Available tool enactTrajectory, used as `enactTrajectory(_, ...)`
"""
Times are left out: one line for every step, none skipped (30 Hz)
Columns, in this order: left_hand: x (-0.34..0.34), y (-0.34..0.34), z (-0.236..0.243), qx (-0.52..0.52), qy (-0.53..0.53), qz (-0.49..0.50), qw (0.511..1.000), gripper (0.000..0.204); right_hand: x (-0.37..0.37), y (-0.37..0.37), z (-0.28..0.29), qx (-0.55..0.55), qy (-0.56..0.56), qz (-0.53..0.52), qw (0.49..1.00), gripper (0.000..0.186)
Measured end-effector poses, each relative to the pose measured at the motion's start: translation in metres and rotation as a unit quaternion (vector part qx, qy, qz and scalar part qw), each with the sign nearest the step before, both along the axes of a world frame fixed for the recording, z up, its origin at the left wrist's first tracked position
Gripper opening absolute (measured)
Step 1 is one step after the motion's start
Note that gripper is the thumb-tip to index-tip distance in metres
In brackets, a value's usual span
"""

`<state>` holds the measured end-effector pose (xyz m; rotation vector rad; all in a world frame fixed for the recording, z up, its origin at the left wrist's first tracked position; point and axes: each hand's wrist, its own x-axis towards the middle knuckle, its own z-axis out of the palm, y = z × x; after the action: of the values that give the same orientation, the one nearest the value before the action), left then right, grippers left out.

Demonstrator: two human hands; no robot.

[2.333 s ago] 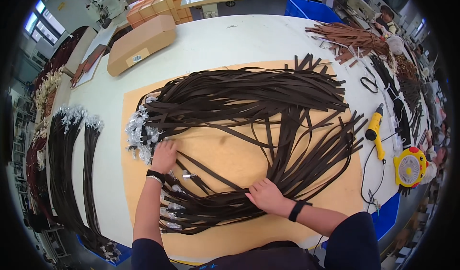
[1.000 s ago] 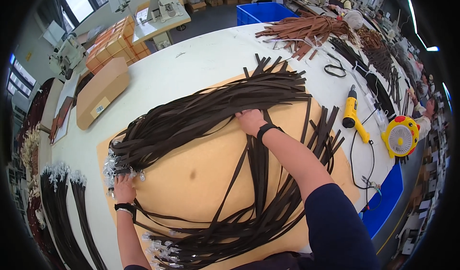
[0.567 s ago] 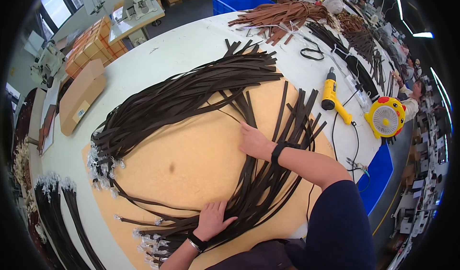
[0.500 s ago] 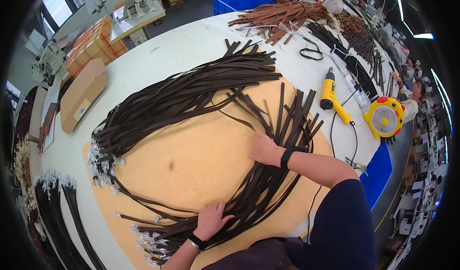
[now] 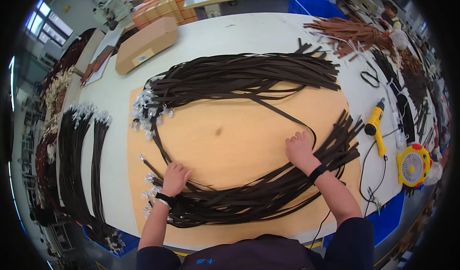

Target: The recorder uses a heat gun to process leather straps and then organizes them on a board.

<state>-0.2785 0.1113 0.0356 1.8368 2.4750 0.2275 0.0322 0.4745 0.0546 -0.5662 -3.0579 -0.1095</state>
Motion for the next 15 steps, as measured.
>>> enactTrajectory(-0.023,-0.019,0.003,0.060,0.022,0.021,0.998,0.036,-0.025,-0.018,0.003,-0.049,-0.002,0.024,0.999,0.012)
enactTrajectory(-0.030,-0.038,0.003,0.035,0.036,0.040,0.998,0.039,-0.055,-0.040,0.006,-0.120,0.019,0.059,0.991,0.017)
enactTrajectory(-0.037,-0.048,0.004,0.013,0.045,0.051,0.998,0.042,-0.084,-0.062,0.009,-0.187,0.034,0.086,0.978,0.021)
enactTrajectory(-0.032,-0.043,0.007,0.039,0.030,0.070,0.996,0.045,-0.111,-0.083,0.011,-0.258,0.021,0.105,0.960,0.028)
enactTrajectory(-0.017,-0.033,0.014,0.063,0.012,0.085,0.994,0.048,-0.134,-0.108,0.013,-0.329,0.007,0.120,0.936,0.035)
enactTrajectory(-0.006,-0.024,0.024,0.072,0.008,0.053,0.996,0.048,-0.152,-0.135,0.009,-0.379,0.008,0.135,0.915,0.041)
enactTrajectory(0.003,-0.016,0.037,0.080,-0.056,0.056,0.994,0.047,-0.170,-0.161,0.004,-0.428,0.011,0.152,0.891,0.047)
enactTrajectory(0.001,-0.021,0.038,0.070,-0.089,0.092,0.989,0.044,-0.192,-0.189,0.004,-0.484,-0.046,0.155,0.860,0.053)
enactTrajectory(-0.004,-0.026,0.039,0.060,-0.123,0.126,0.982,0.041,-0.211,-0.214,0.002,-0.536,-0.103,0.157,0.823,0.059)
enactTrajectory(-0.019,-0.026,0.043,0.123,-0.205,0.192,0.952,0.034,-0.222,-0.235,-0.017,-0.535,-0.102,0.158,0.824,0.059)
enactTrajectory(-0.042,-0.023,0.048,0.185,-0.286,0.248,0.907,0.028,-0.230,-0.252,-0.045,-0.667,-0.054,0.067,0.740,0.066)
enactTrajectory(-0.065,-0.024,0.040,0.244,-0.292,0.311,0.871,0.016,-0.243,-0.264,-0.061,-0.777,-0.003,-0.021,0.629,0.073)
enactTrajectory(-0.091,-0.024,0.039,0.237,-0.253,0.339,0.875,0.012,-0.256,-0.271,-0.064,-0.778,-0.002,-0.020,0.628,0.073)
enactTrajectory(-0.121,-0.038,0.026,0.212,-0.219,0.342,0.889,0.046,-0.270,-0.283,-0.063,-0.842,-0.005,-0.069,0.535,0.080)
enactTrajectory(-0.135,-0.029,0.016,0.213,-0.218,0.341,0.889,0.046,-0.281,-0.286,-0.066,-0.891,-0.005,-0.127,0.437,0.088)
